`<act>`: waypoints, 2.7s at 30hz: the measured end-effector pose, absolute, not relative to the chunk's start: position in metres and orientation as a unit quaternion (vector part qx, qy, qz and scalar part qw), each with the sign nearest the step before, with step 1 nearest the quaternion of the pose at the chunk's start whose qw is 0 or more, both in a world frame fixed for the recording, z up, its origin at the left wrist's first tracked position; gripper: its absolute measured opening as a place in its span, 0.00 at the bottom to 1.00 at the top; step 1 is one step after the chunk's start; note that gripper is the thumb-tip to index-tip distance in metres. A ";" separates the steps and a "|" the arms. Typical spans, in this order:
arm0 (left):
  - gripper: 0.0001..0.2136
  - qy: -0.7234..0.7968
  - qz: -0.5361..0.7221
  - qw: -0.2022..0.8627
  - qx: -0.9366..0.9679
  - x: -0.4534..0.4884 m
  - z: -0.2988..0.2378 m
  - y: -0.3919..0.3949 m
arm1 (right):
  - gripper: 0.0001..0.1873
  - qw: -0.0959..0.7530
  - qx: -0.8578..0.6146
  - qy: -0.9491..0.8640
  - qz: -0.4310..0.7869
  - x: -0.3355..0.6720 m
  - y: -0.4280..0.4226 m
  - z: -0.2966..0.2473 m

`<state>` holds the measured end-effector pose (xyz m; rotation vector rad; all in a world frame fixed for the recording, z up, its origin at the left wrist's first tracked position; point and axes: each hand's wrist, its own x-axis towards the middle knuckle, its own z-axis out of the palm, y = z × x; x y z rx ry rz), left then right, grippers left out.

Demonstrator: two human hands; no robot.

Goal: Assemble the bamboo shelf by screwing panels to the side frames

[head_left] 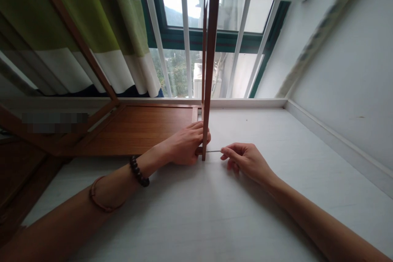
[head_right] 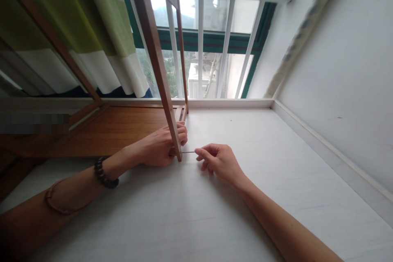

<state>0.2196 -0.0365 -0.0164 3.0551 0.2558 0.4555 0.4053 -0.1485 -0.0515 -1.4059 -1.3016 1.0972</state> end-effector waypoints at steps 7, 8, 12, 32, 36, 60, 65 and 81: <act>0.10 0.081 0.149 0.031 0.985 0.222 -0.016 -0.047 | 0.22 0.387 -0.582 -0.403 0.591 0.405 -0.146 -0.037; 0.10 0.081 0.149 0.033 0.985 0.222 -0.015 -0.048 | 0.22 0.376 -0.580 -0.397 0.604 0.405 -0.146 -0.036; 0.11 0.082 0.148 0.033 0.985 0.222 -0.015 -0.050 | 0.20 0.404 -0.567 -0.441 0.567 0.405 -0.147 -0.040; 0.10 0.089 0.147 0.027 0.985 0.223 -0.015 -0.051 | 0.18 0.349 -0.566 -0.666 0.338 0.417 -0.152 -0.043; 0.10 0.086 0.150 0.026 0.985 0.223 -0.016 -0.050 | 0.20 0.321 -0.604 -0.521 0.510 0.410 -0.155 -0.035; 0.10 0.104 0.147 0.023 0.983 0.221 -0.015 -0.049 | 0.18 0.402 -0.526 -0.678 0.320 0.417 -0.155 -0.048; 0.09 0.094 0.146 0.024 0.985 0.220 -0.014 -0.050 | 0.23 0.387 -0.566 -0.466 0.559 0.403 -0.151 -0.041; 0.11 0.096 0.157 0.045 0.982 0.219 -0.017 -0.052 | 0.12 0.403 -0.485 -0.721 0.287 0.420 -0.152 -0.056</act>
